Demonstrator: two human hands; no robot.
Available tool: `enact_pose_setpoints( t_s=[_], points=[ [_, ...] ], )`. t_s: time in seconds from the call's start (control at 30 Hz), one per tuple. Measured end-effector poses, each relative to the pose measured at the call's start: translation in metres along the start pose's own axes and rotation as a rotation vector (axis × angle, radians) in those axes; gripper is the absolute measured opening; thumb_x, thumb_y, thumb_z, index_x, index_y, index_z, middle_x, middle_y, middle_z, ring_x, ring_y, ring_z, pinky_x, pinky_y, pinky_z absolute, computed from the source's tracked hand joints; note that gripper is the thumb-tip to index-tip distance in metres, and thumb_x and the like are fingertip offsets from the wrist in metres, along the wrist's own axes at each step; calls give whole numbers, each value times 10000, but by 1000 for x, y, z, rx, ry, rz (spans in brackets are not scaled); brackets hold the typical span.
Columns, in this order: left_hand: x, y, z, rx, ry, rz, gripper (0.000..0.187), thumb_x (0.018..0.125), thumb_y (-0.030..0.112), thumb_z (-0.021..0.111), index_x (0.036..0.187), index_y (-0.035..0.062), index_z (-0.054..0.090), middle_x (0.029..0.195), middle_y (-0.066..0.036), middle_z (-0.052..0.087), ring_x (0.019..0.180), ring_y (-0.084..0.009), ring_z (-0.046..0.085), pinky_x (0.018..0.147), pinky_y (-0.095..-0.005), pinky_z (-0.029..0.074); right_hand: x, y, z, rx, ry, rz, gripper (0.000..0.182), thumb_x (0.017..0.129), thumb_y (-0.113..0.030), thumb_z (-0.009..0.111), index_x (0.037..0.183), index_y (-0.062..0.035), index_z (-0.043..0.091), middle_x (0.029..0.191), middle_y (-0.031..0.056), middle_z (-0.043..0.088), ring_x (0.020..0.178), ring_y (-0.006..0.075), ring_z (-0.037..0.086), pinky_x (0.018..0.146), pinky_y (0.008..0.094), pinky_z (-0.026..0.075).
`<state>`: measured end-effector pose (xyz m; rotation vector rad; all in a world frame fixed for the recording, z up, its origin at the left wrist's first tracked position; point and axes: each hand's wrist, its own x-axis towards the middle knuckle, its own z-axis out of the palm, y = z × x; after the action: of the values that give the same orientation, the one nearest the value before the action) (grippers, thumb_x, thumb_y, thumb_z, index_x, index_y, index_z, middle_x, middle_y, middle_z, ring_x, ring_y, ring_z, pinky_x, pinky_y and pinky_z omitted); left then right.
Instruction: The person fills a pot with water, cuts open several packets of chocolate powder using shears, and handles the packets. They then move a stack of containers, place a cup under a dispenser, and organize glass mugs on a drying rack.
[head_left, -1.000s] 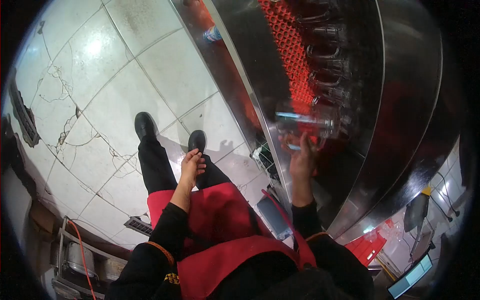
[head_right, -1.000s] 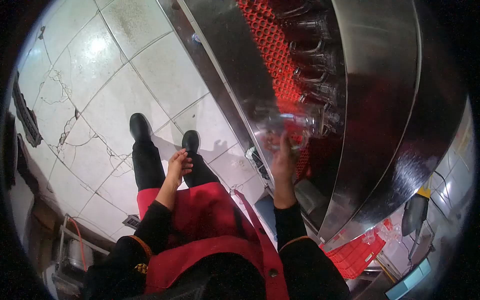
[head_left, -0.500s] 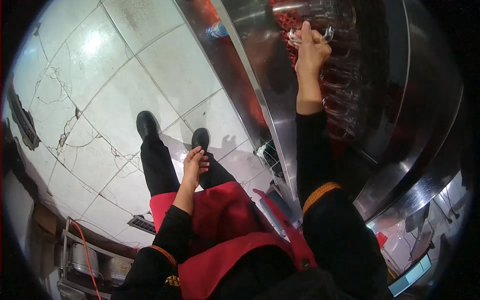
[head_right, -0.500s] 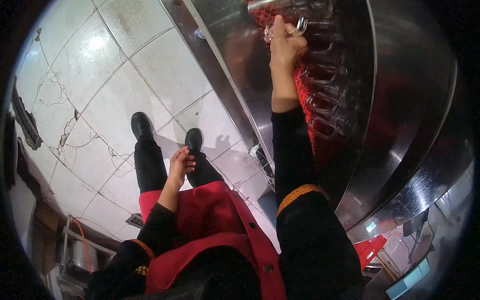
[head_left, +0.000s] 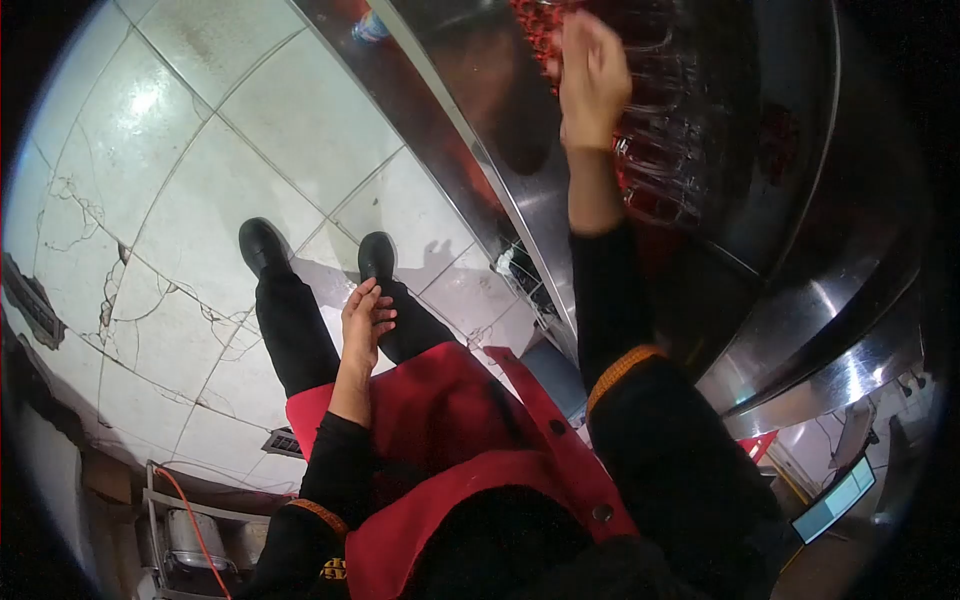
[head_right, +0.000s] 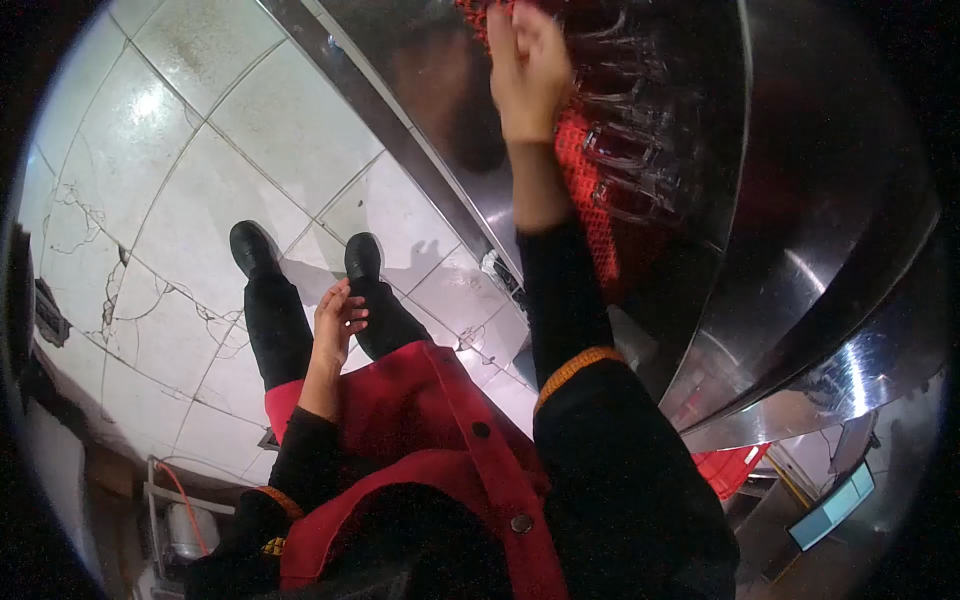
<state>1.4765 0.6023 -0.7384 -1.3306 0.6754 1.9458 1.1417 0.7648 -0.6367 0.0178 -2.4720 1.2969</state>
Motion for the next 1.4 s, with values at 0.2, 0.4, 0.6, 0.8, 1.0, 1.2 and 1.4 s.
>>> enact_pose_setpoints(
  t_s=[0.2, 0.4, 0.6, 0.8, 1.0, 1.2, 1.4],
  points=[
    [5, -13, -2, 7, 11, 6, 378, 835, 282, 547, 1163, 114, 462, 813, -45, 573, 648, -144, 563, 555, -269, 462, -149, -1, -146, -222, 166, 827, 447, 808, -332, 617, 1074, -15, 448, 890, 101, 552, 611, 154, 564, 534, 270, 509],
    [0, -45, -22, 8, 113, 11, 391, 812, 274, 575, 1155, 113, 479, 804, -41, 565, 630, -124, 548, 540, -249, 446, -94, 15, -197, -292, 320, 952, 621, 779, -416, 625, 1151, 7, 364, 1004, 138, 536, 638, 204, 591, 550, 322, 519],
    [-9, -60, -18, 52, 111, -37, 348, 815, 247, 568, 1133, 128, 489, 806, -31, 572, 626, -125, 548, 533, -248, 438, -115, 32, -215, 27, 204, 799, 413, 863, -336, 535, 1068, 21, 512, 998, 156, 590, 742, 214, 617, 605, 299, 542],
    [-5, -54, -17, 162, 59, -78, 353, 812, 250, 574, 1135, 130, 499, 803, -33, 573, 617, -123, 554, 523, -244, 440, -165, -15, -202, 0, 72, 778, 491, 833, -339, 577, 1148, 22, 471, 1038, 195, 569, 828, 233, 611, 592, 332, 550],
    [-6, -57, -27, 153, 32, -112, 366, 809, 272, 576, 1136, 124, 500, 799, -37, 571, 617, -123, 554, 532, -245, 443, -90, -33, -113, 162, -18, 366, 338, 865, -255, 537, 995, 57, 545, 938, 192, 592, 701, 229, 614, 547, 325, 553],
    [-9, -50, -22, 95, -6, -73, 373, 830, 258, 556, 1148, 75, 488, 802, -54, 565, 623, -127, 553, 531, -242, 446, -26, -6, -58, 209, -20, 424, 304, 821, -265, 599, 842, 36, 566, 793, 133, 591, 540, 192, 597, 475, 269, 509],
    [-10, -57, -15, 62, -29, -61, 400, 836, 263, 545, 1176, 66, 472, 809, -63, 565, 642, -124, 555, 548, -243, 455, -5, 3, -33, 123, 37, 406, 332, 799, -318, 634, 754, 0, 549, 631, 82, 580, 419, 179, 572, 345, 233, 444]
  ],
)
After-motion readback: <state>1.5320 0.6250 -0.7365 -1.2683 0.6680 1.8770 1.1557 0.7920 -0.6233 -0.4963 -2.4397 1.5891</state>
